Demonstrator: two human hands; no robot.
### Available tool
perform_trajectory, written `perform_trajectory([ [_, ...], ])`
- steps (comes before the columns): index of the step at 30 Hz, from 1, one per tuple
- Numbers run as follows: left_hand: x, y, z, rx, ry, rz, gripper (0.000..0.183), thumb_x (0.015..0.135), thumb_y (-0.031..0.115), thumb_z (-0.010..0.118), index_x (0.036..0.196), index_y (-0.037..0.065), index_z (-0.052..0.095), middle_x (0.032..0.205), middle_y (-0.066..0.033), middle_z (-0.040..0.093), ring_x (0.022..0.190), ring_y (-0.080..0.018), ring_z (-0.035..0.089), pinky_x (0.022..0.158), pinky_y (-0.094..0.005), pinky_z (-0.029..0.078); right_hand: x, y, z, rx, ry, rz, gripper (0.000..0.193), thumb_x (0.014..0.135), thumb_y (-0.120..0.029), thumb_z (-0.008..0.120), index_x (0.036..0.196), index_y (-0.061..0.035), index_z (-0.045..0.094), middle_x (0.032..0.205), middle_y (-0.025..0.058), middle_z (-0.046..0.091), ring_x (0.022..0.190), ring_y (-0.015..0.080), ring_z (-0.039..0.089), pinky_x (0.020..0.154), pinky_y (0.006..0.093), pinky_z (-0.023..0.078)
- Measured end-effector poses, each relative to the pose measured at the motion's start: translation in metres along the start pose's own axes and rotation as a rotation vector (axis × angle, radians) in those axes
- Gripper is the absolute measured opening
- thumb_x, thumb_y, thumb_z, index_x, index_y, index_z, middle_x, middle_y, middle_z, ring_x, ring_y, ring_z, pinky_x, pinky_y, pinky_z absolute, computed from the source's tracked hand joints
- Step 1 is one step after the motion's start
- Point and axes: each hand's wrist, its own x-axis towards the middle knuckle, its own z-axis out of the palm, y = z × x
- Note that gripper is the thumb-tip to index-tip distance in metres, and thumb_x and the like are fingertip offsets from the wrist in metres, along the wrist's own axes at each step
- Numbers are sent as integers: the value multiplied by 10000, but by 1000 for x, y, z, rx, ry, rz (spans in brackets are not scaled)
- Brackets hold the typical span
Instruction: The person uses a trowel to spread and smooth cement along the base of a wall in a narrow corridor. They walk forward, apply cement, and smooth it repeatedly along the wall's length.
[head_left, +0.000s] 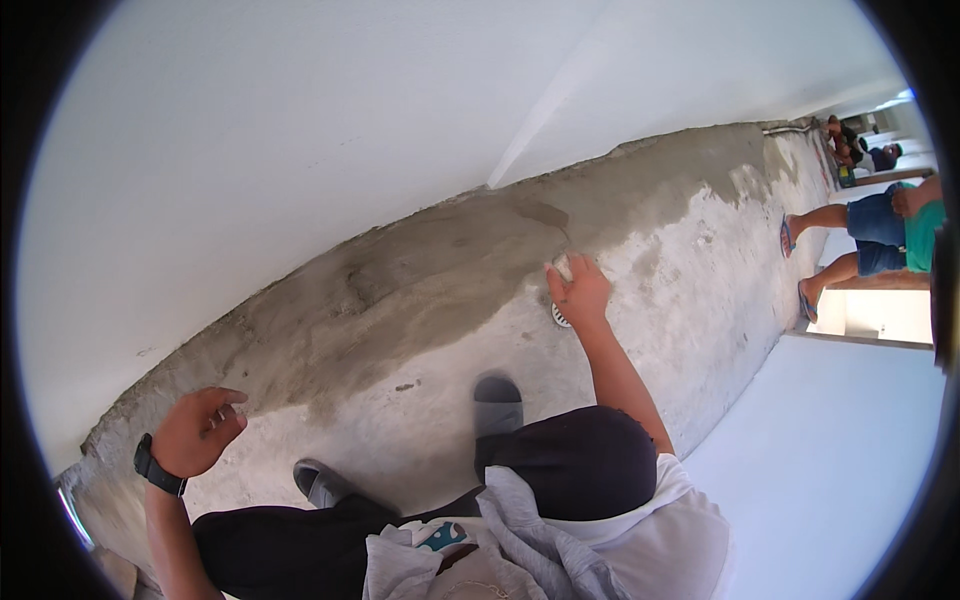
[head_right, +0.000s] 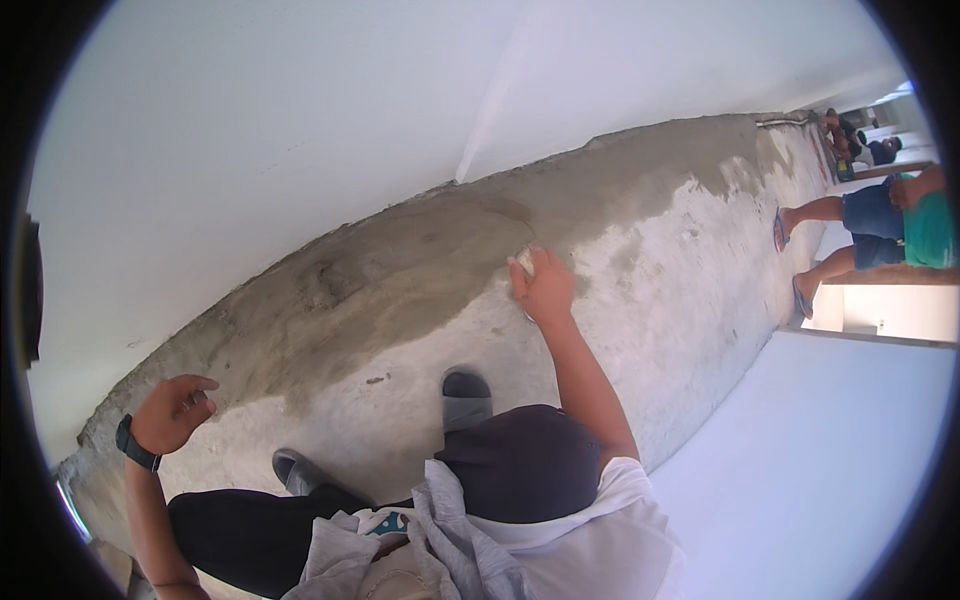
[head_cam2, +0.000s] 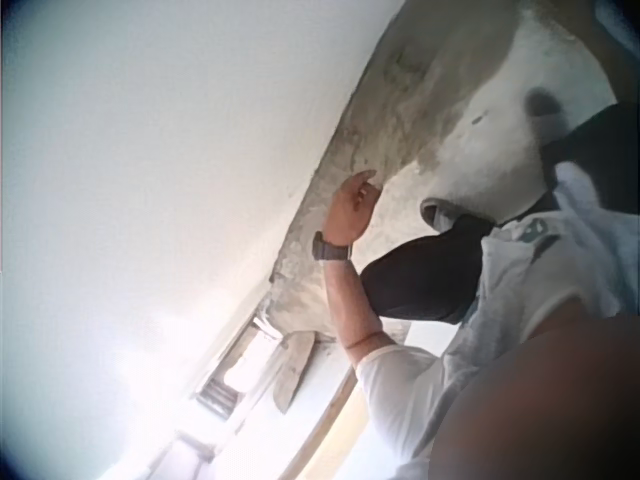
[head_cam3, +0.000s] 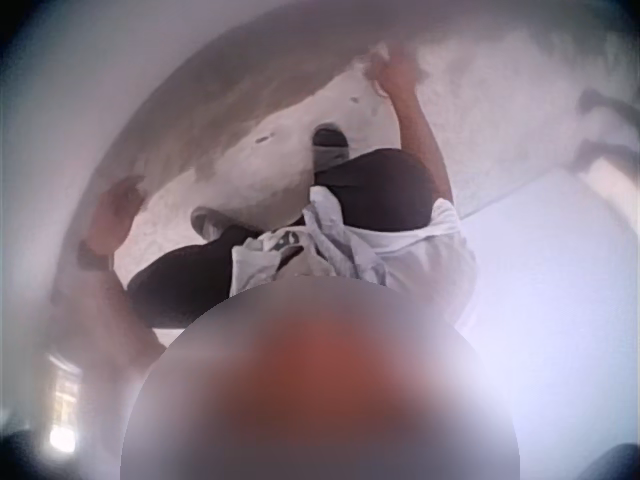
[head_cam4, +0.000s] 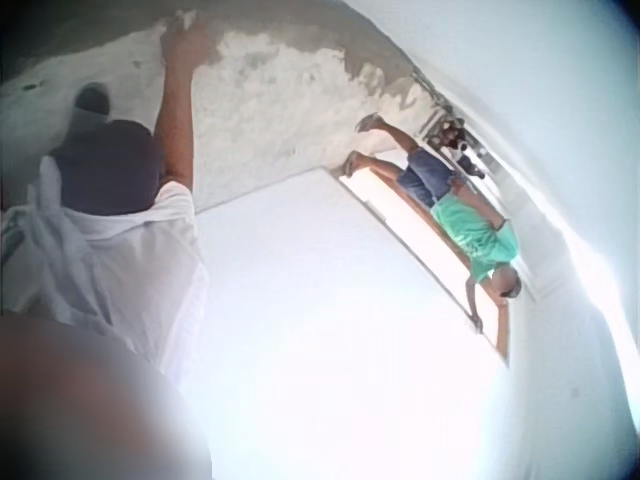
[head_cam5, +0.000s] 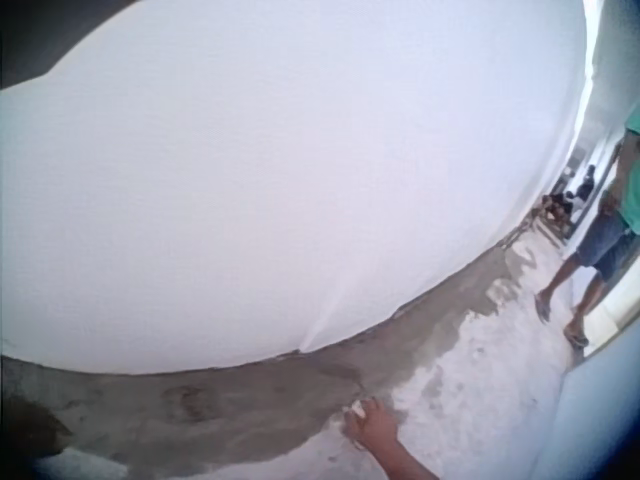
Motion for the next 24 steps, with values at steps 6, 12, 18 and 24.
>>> perform_trajectory([
  [6, 4, -2, 4, 25, -7, -27, 317, 906, 198, 708, 1160, 9, 721, 891, -148, 713, 767, -279, 677, 716, -376, 536, 6, 25, 15, -115, 45, -88, 409, 880, -291, 740, 1198, -45, 665, 1029, 149, 678, 971, 343, 638, 848, 469, 453],
  [12, 13, 0, 4, 50, 18, 73, 318, 909, 190, 710, 1169, 6, 714, 893, -144, 710, 758, -267, 675, 705, -367, 535, 2, 9, 10, 33, -12, -2, 392, 906, -330, 725, 1120, -5, 685, 1009, 198, 689, 903, 390, 665, 765, 478, 498],
  [18, 13, 4, 1, -15, -31, 4, 349, 919, 223, 712, 1197, 12, 706, 897, -119, 702, 768, -223, 662, 725, -354, 525, 19, -10, -20, 117, -418, 387, 446, 947, -409, 684, 962, 36, 682, 874, 267, 689, 858, 460, 674, 754, 514, 524],
  [24, 23, 6, -2, 21, -56, 1, 353, 926, 236, 707, 1196, 8, 709, 899, -116, 707, 779, -220, 666, 738, -353, 531, 30, -54, -7, 115, -635, 268, 542, 985, -488, 594, 1006, 45, 694, 938, 284, 712, 937, 487, 682, 837, 543, 542],
])
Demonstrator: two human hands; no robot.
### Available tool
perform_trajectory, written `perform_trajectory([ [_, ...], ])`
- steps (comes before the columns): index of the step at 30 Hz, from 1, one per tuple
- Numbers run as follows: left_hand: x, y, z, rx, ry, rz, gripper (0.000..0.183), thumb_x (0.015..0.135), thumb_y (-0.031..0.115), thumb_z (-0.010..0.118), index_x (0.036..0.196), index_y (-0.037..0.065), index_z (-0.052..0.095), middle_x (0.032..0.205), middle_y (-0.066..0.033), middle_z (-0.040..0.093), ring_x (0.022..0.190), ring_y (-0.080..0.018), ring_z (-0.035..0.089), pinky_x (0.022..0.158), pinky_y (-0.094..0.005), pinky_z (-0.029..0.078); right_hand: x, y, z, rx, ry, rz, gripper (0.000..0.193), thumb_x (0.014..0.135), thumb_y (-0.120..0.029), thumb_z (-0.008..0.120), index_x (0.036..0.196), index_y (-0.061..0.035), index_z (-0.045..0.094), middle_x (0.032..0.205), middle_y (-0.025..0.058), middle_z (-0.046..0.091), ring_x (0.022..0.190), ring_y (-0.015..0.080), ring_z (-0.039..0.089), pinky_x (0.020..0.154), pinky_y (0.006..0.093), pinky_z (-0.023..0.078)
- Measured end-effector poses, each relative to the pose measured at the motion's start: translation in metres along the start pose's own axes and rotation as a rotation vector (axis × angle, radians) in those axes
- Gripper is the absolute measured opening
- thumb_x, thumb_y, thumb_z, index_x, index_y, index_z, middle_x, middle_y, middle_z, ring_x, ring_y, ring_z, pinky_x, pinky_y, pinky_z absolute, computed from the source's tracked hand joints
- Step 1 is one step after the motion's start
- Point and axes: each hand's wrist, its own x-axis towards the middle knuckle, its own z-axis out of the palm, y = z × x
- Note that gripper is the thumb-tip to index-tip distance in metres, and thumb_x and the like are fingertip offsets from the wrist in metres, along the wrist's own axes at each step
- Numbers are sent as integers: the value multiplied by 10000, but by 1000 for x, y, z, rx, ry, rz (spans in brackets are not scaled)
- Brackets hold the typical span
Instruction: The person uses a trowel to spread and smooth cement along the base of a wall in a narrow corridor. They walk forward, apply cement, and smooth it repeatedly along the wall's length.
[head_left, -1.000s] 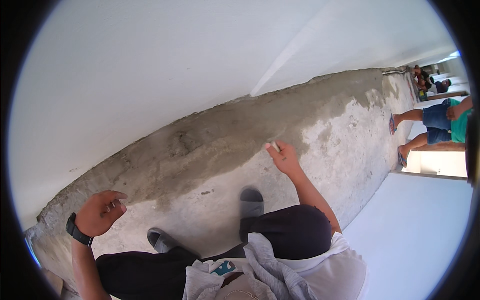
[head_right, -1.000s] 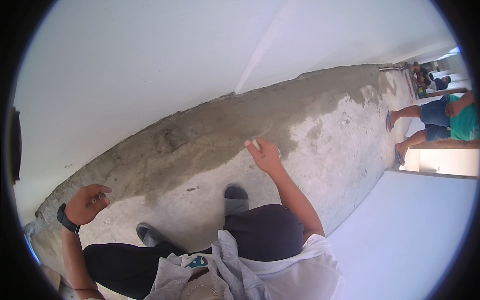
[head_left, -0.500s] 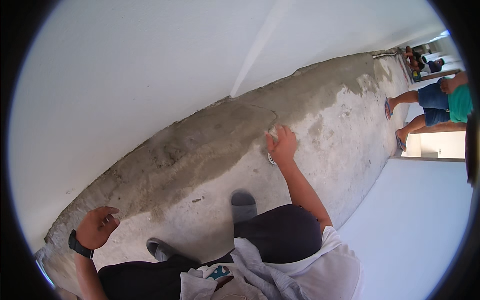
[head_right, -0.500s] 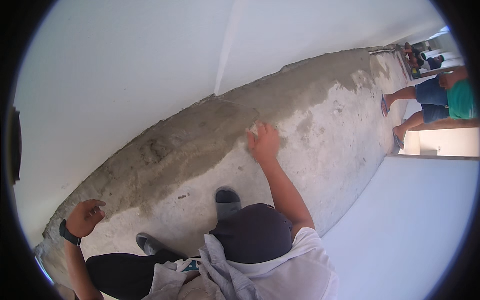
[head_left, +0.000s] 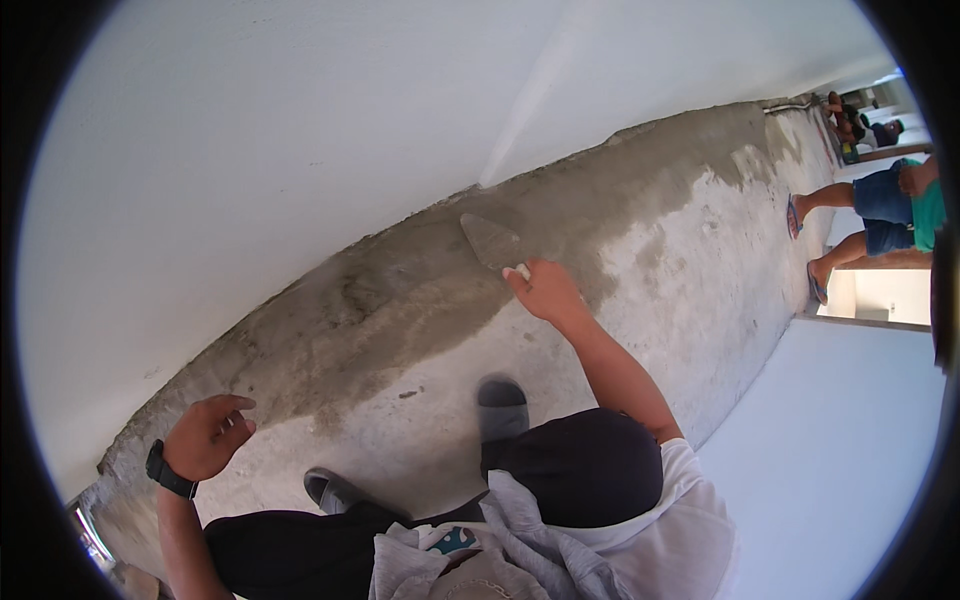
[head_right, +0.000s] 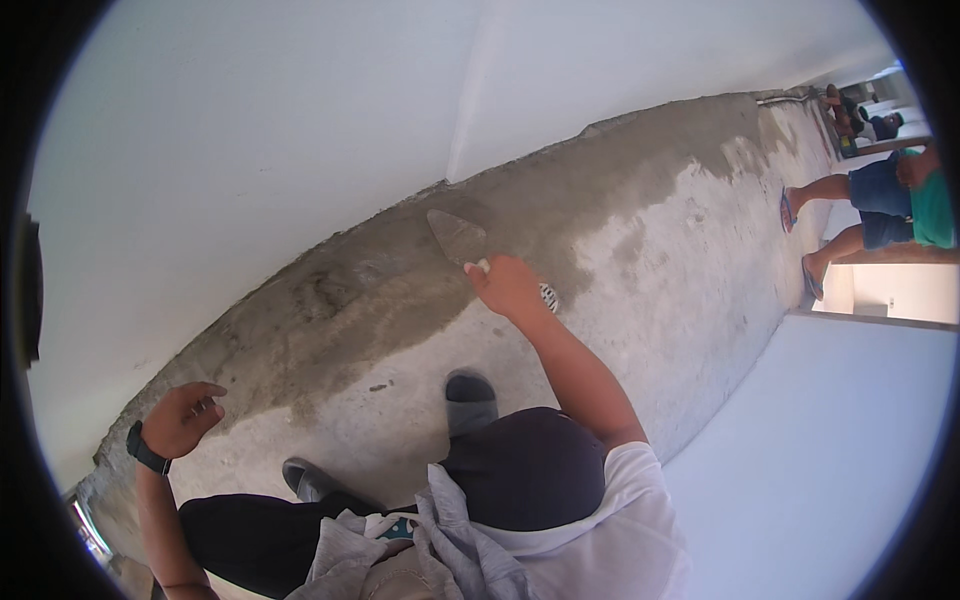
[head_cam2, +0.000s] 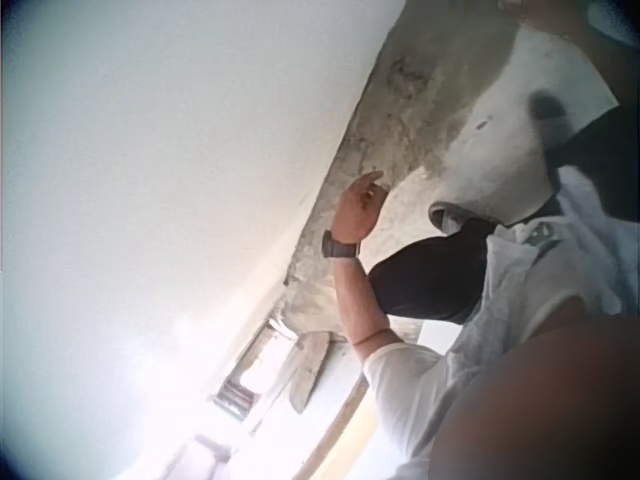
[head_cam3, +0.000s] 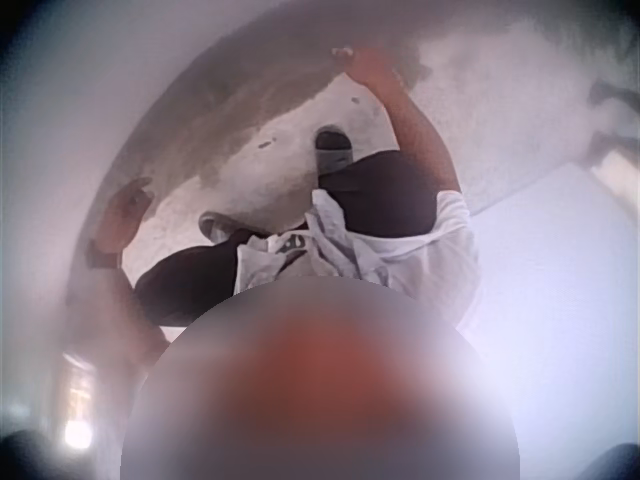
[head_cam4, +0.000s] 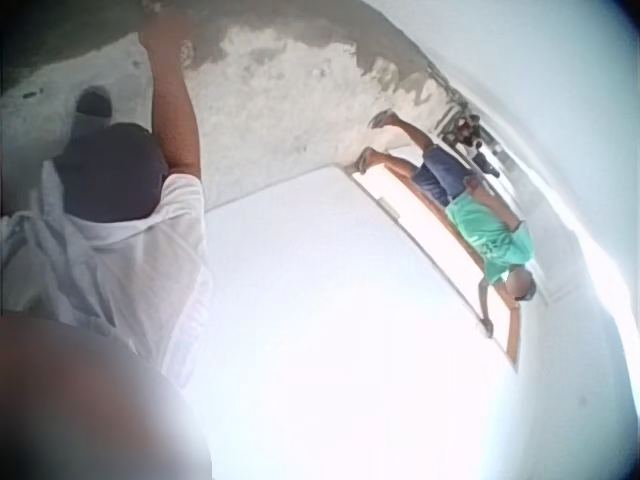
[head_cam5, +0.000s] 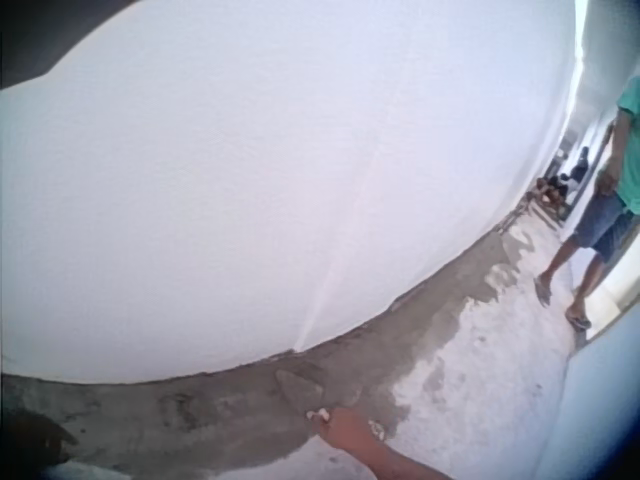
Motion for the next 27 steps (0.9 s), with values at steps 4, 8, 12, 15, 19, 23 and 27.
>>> perform_trajectory([
  [4, 2, 3, 2, 10, 5, -9, 351, 915, 222, 712, 1189, 3, 708, 880, -131, 710, 747, -243, 664, 703, -363, 531, 22, 9, 12, -7, 27, 24, 562, 976, -505, 598, 1030, 45, 697, 997, 291, 719, 1004, 474, 684, 883, 534, 540],
  [8, 3, 5, 1, 4, -9, -66, 357, 916, 238, 715, 1195, 15, 715, 876, -110, 704, 791, -214, 662, 742, -357, 526, 45, 54, -8, 19, 74, 80, 562, 962, -505, 622, 1037, 45, 710, 1019, 285, 723, 1023, 457, 687, 905, 523, 536],
  [12, 3, 7, 1, -6, -11, -103, 351, 917, 231, 709, 1195, 18, 717, 867, -99, 701, 799, -202, 658, 753, -354, 522, 56, 84, -47, 48, 155, 167, 557, 950, -492, 647, 1020, 55, 725, 1017, 297, 715, 1014, 460, 682, 896, 527, 531],
  [15, 7, 8, 3, 8, -42, -88, 349, 923, 213, 707, 1209, 13, 707, 825, -99, 706, 746, -198, 661, 711, -341, 525, 48, 80, -53, 64, 83, 163, 555, 948, -490, 650, 1009, 56, 729, 1011, 305, 708, 1010, 466, 678, 893, 533, 527],
  [19, 16, 5, 6, -53, -78, -117, 344, 935, 214, 699, 1214, 13, 707, 809, -79, 699, 733, -169, 646, 704, -332, 520, 45, 70, -29, 37, 119, 68, 560, 951, -503, 641, 1005, 47, 730, 1007, 301, 710, 999, 467, 680, 882, 540, 531],
  [23, 20, -3, 8, -116, -113, -180, 348, 946, 217, 683, 1218, -1, 702, 791, -68, 695, 706, -159, 636, 697, -324, 516, 68, 105, -45, 14, 140, 130, 570, 949, -524, 641, 1013, 35, 738, 1010, 284, 721, 995, 463, 686, 876, 529, 541],
  [27, 21, -8, 10, -117, -118, -203, 353, 948, 211, 670, 1219, -13, 698, 783, -68, 701, 699, -158, 645, 688, -320, 518, 85, 137, -77, -12, 140, 169, 603, 952, -554, 622, 1026, 33, 741, 1023, 264, 729, 1016, 456, 685, 888, 506, 543],
])
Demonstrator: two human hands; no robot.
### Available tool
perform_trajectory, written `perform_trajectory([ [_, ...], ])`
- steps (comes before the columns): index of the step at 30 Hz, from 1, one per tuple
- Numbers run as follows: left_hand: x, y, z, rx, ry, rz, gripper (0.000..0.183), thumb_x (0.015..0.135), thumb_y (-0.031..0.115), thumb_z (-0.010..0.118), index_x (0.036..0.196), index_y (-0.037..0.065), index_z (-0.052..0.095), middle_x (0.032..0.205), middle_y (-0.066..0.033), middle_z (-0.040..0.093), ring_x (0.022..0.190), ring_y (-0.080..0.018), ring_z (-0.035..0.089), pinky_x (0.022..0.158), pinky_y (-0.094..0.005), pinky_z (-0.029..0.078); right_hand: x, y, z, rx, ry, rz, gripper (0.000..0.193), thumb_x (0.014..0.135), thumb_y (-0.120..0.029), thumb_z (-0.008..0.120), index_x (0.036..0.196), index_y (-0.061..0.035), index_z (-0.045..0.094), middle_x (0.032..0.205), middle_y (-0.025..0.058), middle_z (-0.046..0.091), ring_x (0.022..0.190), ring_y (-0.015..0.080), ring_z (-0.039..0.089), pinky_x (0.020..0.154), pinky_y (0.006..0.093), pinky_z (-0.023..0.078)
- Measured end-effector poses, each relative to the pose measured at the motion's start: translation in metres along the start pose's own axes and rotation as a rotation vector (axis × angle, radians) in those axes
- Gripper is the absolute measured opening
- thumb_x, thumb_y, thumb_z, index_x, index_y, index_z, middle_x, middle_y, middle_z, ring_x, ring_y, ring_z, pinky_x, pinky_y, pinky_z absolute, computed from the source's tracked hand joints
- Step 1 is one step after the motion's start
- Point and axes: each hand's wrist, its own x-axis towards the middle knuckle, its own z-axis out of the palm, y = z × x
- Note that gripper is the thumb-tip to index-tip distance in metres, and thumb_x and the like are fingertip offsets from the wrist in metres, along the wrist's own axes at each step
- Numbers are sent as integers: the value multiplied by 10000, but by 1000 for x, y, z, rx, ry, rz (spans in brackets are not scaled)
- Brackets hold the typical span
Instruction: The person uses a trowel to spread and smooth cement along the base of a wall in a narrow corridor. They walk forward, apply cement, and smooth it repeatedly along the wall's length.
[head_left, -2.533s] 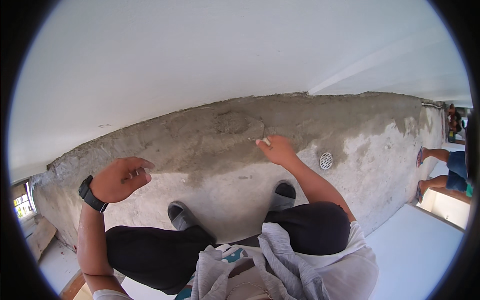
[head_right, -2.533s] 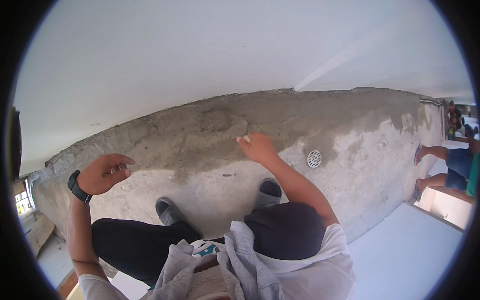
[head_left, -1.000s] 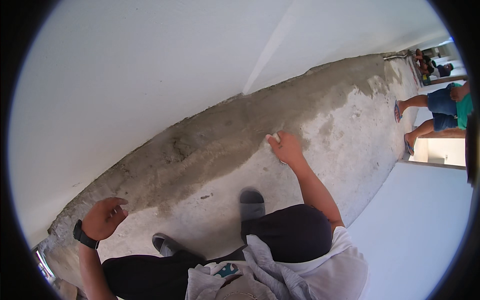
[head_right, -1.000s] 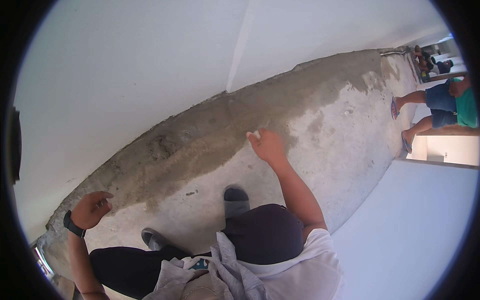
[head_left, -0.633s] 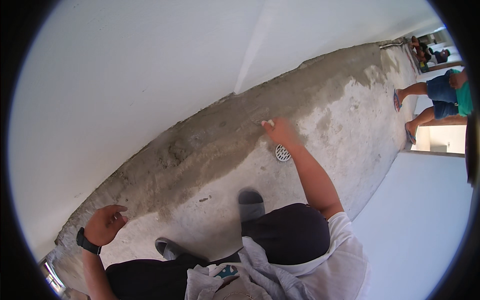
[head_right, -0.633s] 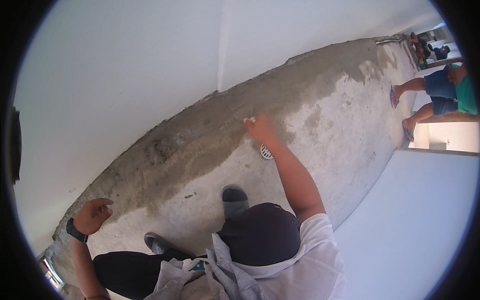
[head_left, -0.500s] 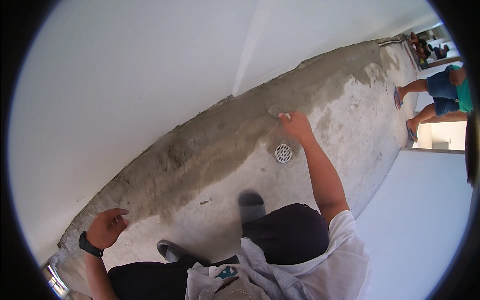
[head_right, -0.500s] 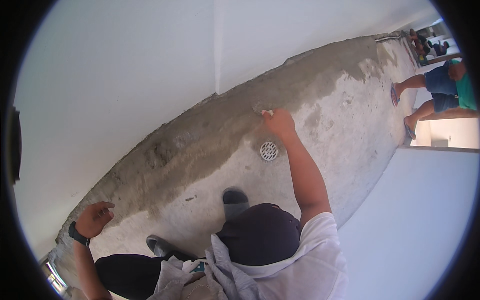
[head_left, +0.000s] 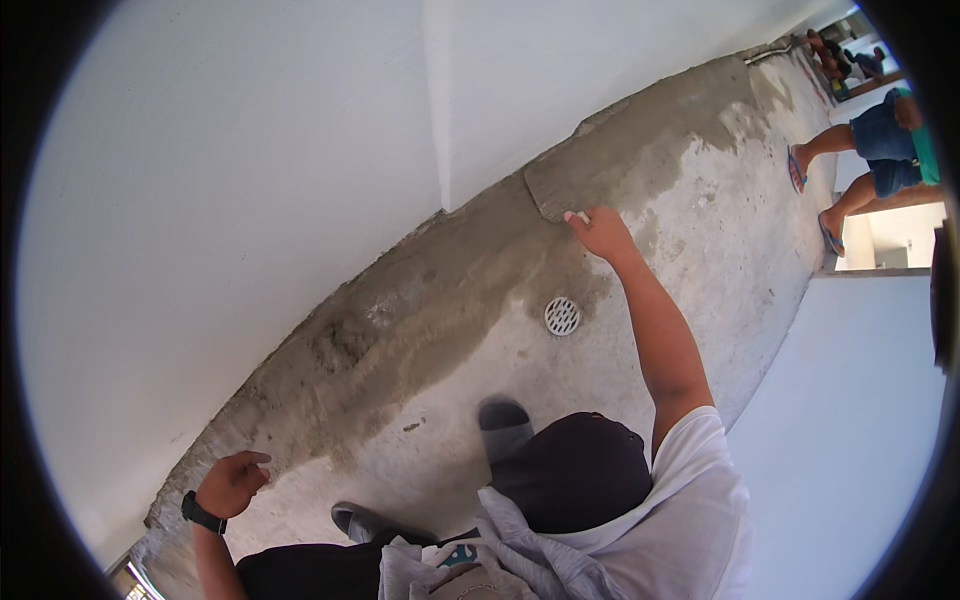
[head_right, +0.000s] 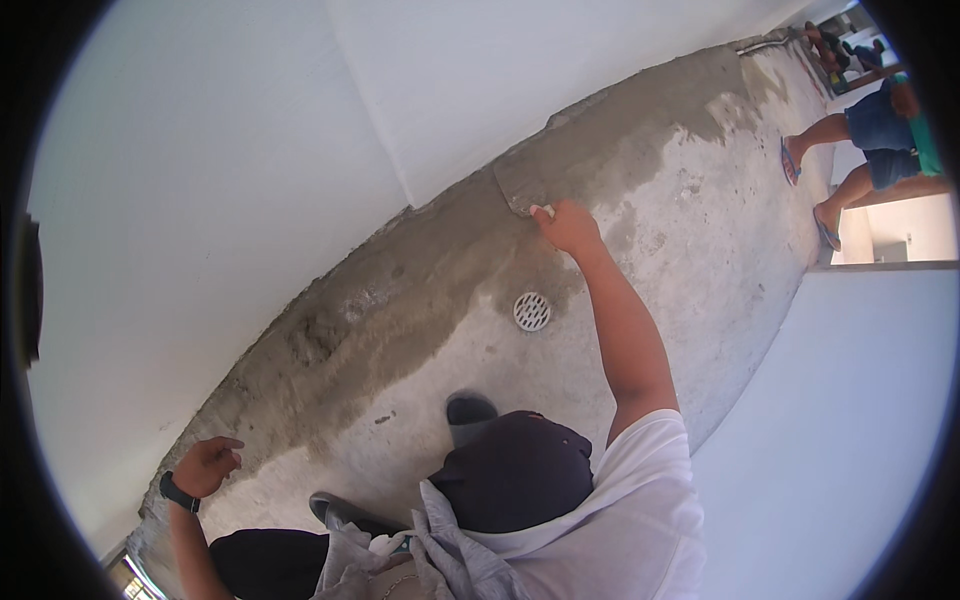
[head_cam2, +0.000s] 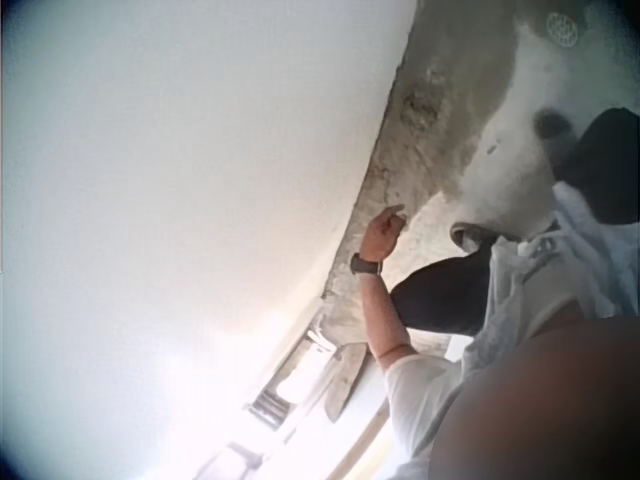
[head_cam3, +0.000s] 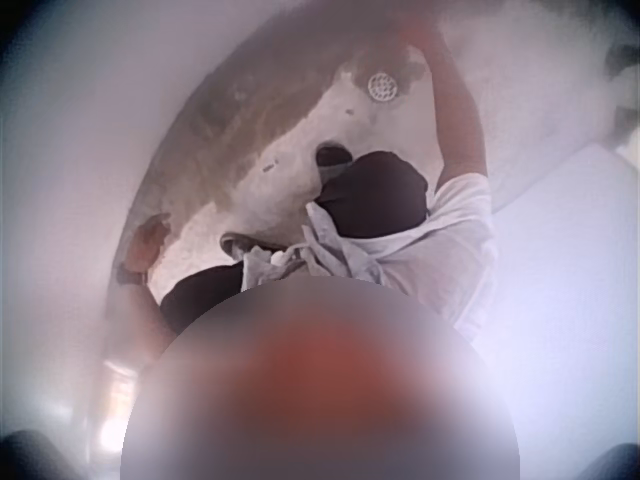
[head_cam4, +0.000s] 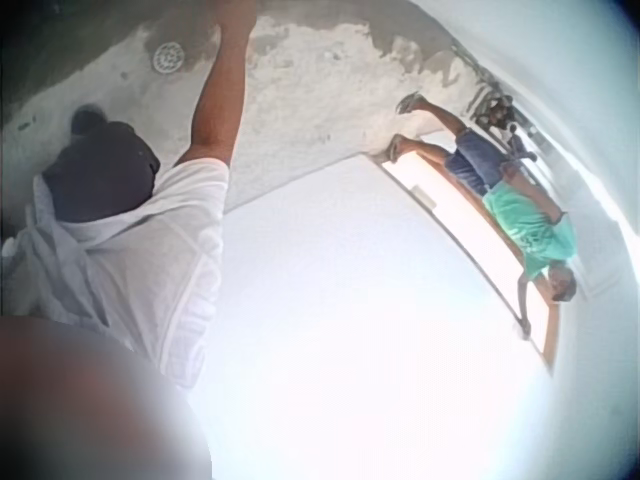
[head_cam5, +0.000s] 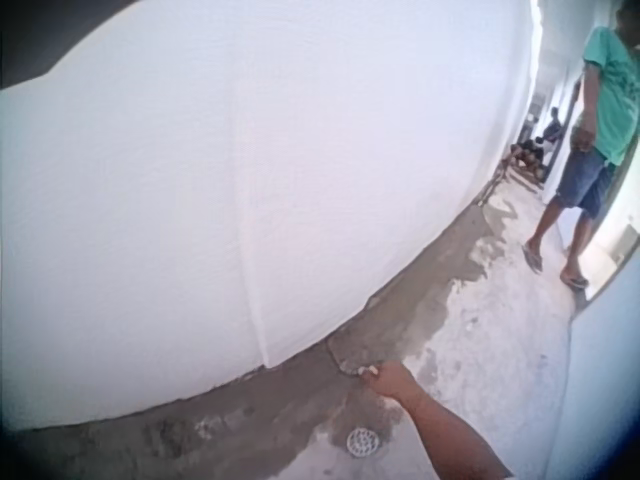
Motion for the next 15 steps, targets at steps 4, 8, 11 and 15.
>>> perform_trajectory([
  [4, 6, 1, 0, -26, -26, -11, 343, 942, 195, 662, 1216, -8, 703, 813, -73, 724, 725, -148, 665, 695, -316, 528, -3, 3, 2, -17, -127, -155, 652, 946, -594, 608, 1039, 37, 740, 1024, 251, 732, 1020, 448, 683, 887, 499, 542],
  [8, 13, 1, 0, -34, -37, -52, 323, 938, 169, 648, 1200, -9, 711, 849, -64, 747, 740, -133, 675, 709, -303, 539, 13, 11, 4, -63, -157, -206, 675, 937, -622, 602, 1048, 30, 743, 1014, 249, 730, 1010, 441, 683, 879, 497, 536],
  [11, 16, -1, 2, -78, -27, -70, 318, 938, 165, 647, 1197, -8, 713, 842, -62, 746, 726, -126, 671, 694, -297, 539, 37, 29, -13, -81, -84, -171, 665, 940, -628, 592, 1008, 16, 739, 988, 254, 721, 994, 445, 678, 861, 506, 532],
  [15, 16, -2, 1, -47, -21, -96, 338, 951, 184, 653, 1218, -18, 698, 814, -77, 726, 707, -138, 657, 670, -301, 525, 47, 42, -30, -64, -71, -109, 626, 939, -594, 621, 950, 22, 735, 945, 271, 708, 967, 442, 682, 834, 508, 526],
])
